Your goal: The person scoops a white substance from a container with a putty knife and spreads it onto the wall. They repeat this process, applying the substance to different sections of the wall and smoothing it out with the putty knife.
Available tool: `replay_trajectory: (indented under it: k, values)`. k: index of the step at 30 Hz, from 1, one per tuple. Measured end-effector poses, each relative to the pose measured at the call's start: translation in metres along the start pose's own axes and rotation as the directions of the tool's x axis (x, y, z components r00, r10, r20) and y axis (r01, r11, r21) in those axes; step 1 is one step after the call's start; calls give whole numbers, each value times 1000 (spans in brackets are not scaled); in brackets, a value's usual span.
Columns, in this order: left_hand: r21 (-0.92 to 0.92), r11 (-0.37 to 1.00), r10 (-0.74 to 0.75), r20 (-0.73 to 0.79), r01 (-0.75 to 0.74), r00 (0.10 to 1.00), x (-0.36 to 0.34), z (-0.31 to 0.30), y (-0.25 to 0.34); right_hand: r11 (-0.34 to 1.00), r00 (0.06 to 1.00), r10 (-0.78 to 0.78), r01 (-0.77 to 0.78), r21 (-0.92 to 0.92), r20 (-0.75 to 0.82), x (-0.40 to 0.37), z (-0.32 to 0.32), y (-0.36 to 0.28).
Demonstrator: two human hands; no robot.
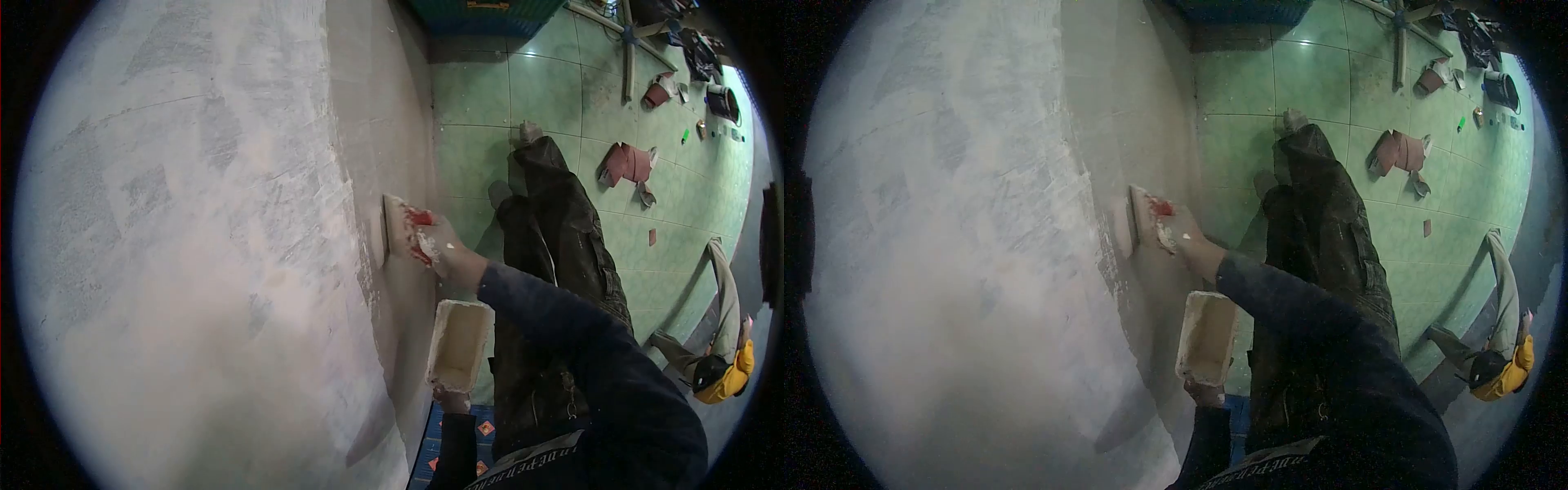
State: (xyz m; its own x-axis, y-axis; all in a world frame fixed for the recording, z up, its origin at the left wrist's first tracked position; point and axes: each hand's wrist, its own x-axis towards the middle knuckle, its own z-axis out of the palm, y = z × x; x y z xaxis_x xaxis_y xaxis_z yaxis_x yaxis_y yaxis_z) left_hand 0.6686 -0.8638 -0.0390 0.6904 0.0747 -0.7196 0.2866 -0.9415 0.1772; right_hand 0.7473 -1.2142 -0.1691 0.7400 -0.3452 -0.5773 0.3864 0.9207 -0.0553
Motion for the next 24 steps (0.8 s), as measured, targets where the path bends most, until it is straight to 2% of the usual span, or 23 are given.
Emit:
replay_trajectory:
  k: [1,2,3,4,5,6,7,9,13,15,16,18,19,20,22,23,24]
  values:
    - [64,998,-10,66,6,998,7,-4,-6,1000,1000,0,0,4,1,-2,15,-3]
    - [129,992,-27,131,10,991,11,-6,-13,1000,993,-19,17,-18,-116,-2,31,-1]
    - [133,991,-31,129,13,991,7,-9,-9,999,972,-39,31,-41,-232,-4,44,0]
    - [-419,895,-76,191,152,979,4,-7,2,999,972,-39,31,-41,-231,-5,41,0]
    - [-825,497,-76,268,269,960,1,-6,12,1000,990,-6,5,-10,-141,-8,38,-2]
    - [-827,492,-75,269,270,960,0,-6,13,1000,998,28,-27,16,-51,-10,37,-4]
    - [-814,515,-87,261,267,961,-2,-7,15,1000,998,28,-28,9,-51,-17,49,-9]
    - [-803,543,-64,251,245,966,-6,-8,11,992,993,58,-46,115,-101,-36,79,-16]
    - [-857,478,84,263,193,961,0,0,-9,994,995,55,-46,100,-84,-60,122,-26]
    - [-879,440,131,266,184,955,1,5,-16,989,978,148,-147,15,-149,-88,157,-42]
    - [-889,420,149,264,181,953,1,5,-19,989,978,145,-145,13,-149,-96,158,-39]
    - [-912,371,197,263,176,944,2,8,-26,998,997,58,-56,-31,56,-111,159,-34]
    - [-923,345,219,257,172,941,3,8,-31,989,999,-39,41,-142,16,-117,166,-43]
    - [-934,317,258,250,163,933,7,10,-35,990,999,-38,41,-138,22,-109,158,-42]
    - [-904,405,209,238,137,949,4,6,-28,964,933,-247,208,-166,-263,-77,126,-37]
    - [-881,455,186,236,129,954,3,4,-24,964,931,-248,210,-163,-268,-57,112,-39]
    - [-860,500,181,224,107,957,3,3,-22,909,906,-299,176,-377,-299,-33,102,-42]
